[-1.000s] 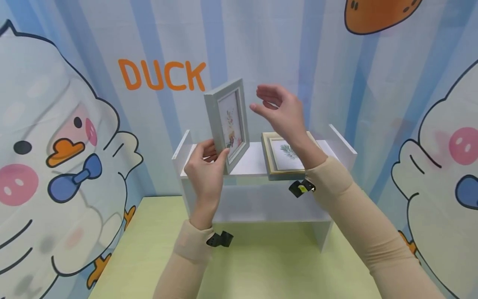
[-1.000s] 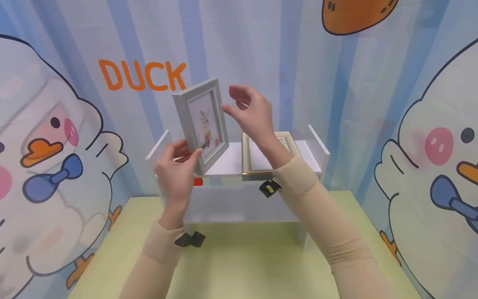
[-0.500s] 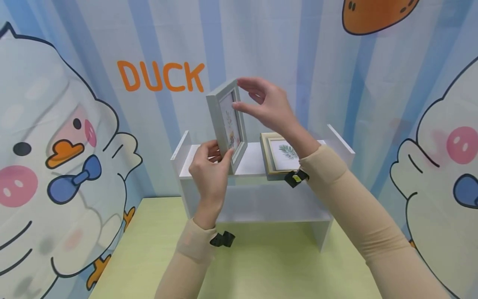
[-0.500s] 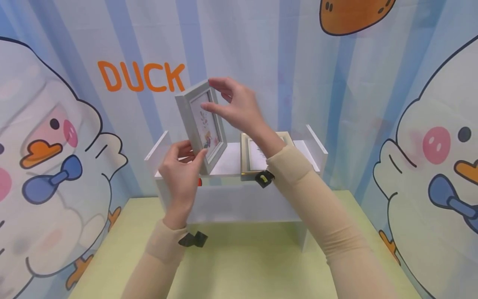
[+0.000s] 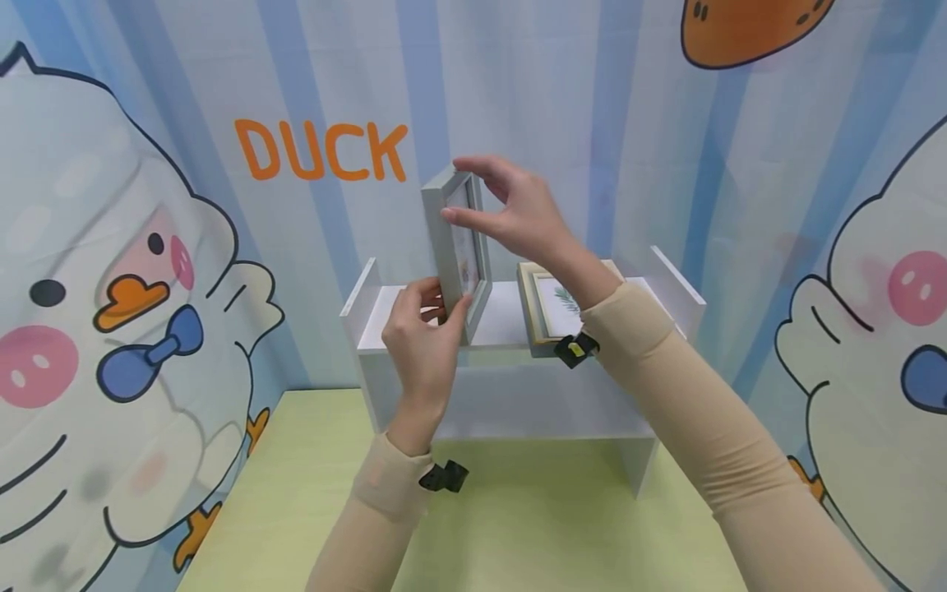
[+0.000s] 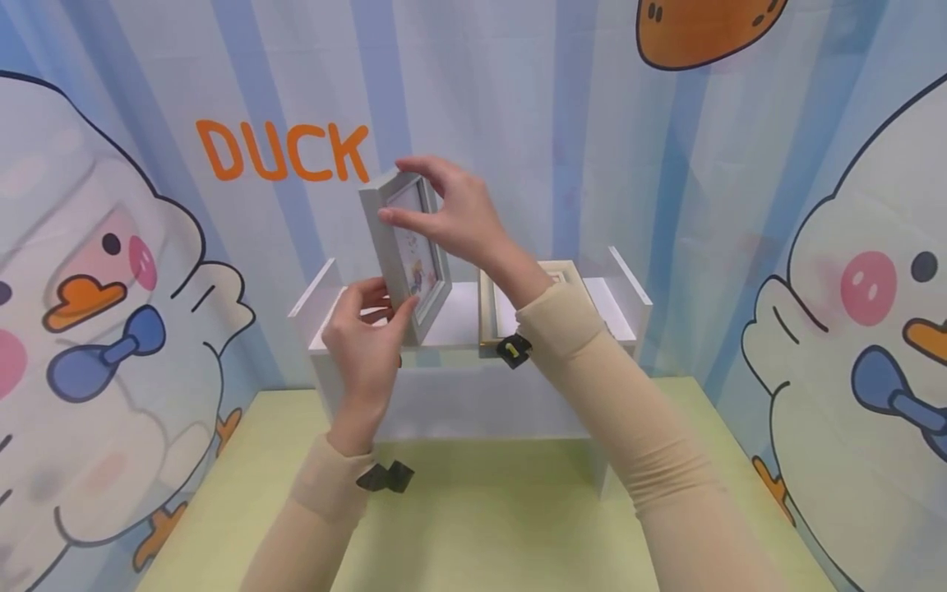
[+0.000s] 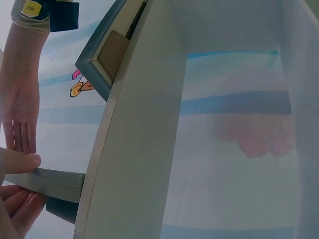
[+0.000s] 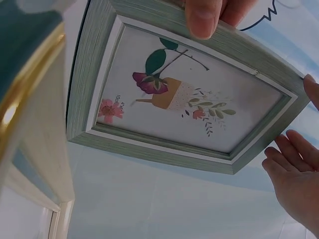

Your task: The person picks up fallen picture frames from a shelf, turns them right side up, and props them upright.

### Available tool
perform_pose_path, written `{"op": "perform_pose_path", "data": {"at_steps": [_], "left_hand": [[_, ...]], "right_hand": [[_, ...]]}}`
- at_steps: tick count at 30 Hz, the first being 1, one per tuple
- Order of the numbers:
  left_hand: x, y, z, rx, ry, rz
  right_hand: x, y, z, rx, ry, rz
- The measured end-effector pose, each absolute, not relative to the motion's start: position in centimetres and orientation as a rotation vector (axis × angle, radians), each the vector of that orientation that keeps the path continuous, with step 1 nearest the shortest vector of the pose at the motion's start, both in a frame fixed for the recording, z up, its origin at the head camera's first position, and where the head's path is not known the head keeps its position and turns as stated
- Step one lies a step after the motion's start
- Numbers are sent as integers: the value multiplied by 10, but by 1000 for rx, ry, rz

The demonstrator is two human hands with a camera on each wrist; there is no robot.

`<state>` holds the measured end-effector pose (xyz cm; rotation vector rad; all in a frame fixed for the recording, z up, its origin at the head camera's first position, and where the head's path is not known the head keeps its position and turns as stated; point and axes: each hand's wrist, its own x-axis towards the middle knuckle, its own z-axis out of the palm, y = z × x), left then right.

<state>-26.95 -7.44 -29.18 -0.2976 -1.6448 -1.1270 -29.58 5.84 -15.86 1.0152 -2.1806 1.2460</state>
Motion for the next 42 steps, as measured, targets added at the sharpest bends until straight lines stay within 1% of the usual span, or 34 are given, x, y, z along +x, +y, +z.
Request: {"op": "perform_pose_path", "data": {"at_steps": [3, 8, 12, 14, 21, 23, 28, 32, 42], "left_hand": [[-269, -74, -292, -309, -1650, -1125], [-269, -73, -294, -327, -1649, -1116], [-270, -73, -295, -348, -1644, -1120], [-270, -72, -296, -350, -1640, -1122], [-273, -72, -299, -387, -1623, -1146], [-274, -75, -300, -400, -1608, -1151], [-275, -86, -307, -362, -1588, -1166], [-274, -94, -311, -331, -1682, -1191], [-276, -98, -319, -358, -1812, -1251]], "right_hand": [[-301, 58, -160, 1013, -2176, 1254], [-320, 60, -168, 1072, -2113, 1252], [-325, 62, -170, 1118, -2066, 1238], [-323, 62, -169, 1130, -2056, 1232], [-296, 62, -159, 1153, -2055, 1228], [-294, 62, -158, 1161, -2054, 1219], [-293, 62, -157, 1169, -2046, 1195], [-294, 63, -157, 1171, -2040, 1189], [-295, 60, -155, 1191, -2050, 1168]]}}
